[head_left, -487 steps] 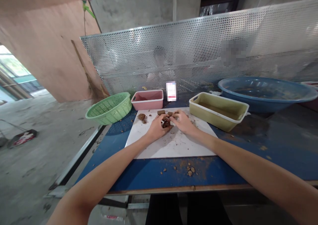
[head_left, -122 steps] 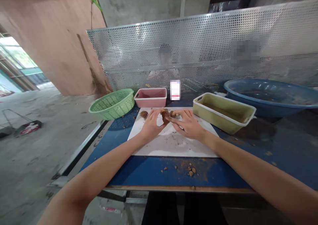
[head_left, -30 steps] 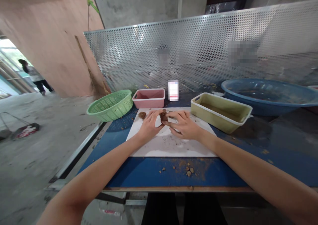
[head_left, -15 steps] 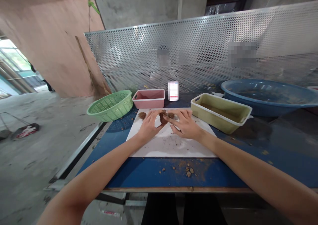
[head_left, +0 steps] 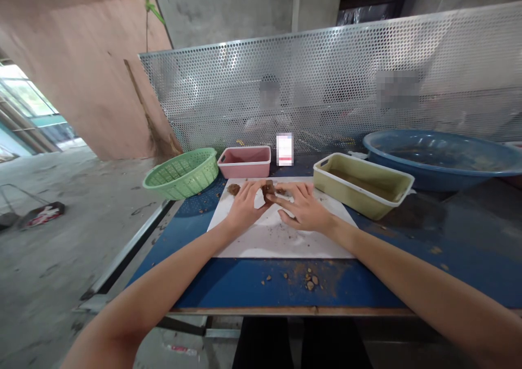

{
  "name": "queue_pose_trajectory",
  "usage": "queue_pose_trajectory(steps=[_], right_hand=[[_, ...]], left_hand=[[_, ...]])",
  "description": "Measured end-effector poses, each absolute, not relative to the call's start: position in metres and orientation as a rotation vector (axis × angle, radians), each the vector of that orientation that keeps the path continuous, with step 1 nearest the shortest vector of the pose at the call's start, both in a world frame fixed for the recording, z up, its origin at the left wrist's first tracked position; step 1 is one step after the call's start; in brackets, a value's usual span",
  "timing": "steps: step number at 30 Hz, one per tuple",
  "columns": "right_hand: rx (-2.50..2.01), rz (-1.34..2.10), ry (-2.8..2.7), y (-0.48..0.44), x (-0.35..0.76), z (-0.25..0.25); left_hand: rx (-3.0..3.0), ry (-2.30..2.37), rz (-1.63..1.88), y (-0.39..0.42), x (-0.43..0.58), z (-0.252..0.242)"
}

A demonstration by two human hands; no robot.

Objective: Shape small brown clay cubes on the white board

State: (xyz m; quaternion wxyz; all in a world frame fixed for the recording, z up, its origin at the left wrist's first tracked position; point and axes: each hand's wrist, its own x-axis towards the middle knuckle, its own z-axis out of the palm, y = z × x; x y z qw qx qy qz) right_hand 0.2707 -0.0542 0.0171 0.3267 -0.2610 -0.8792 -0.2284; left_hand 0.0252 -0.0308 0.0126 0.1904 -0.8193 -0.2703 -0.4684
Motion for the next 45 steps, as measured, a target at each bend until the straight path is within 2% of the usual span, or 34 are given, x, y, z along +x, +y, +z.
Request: queue_pose_trajectory(steps=[45], right_hand=[[-0.696, -0.619, -2.220, -0.0548, 0.2680, 0.0183]], left_hand=[[-2.319, -0.678, -1.273, -0.0368, 0.0305, 0.0170]])
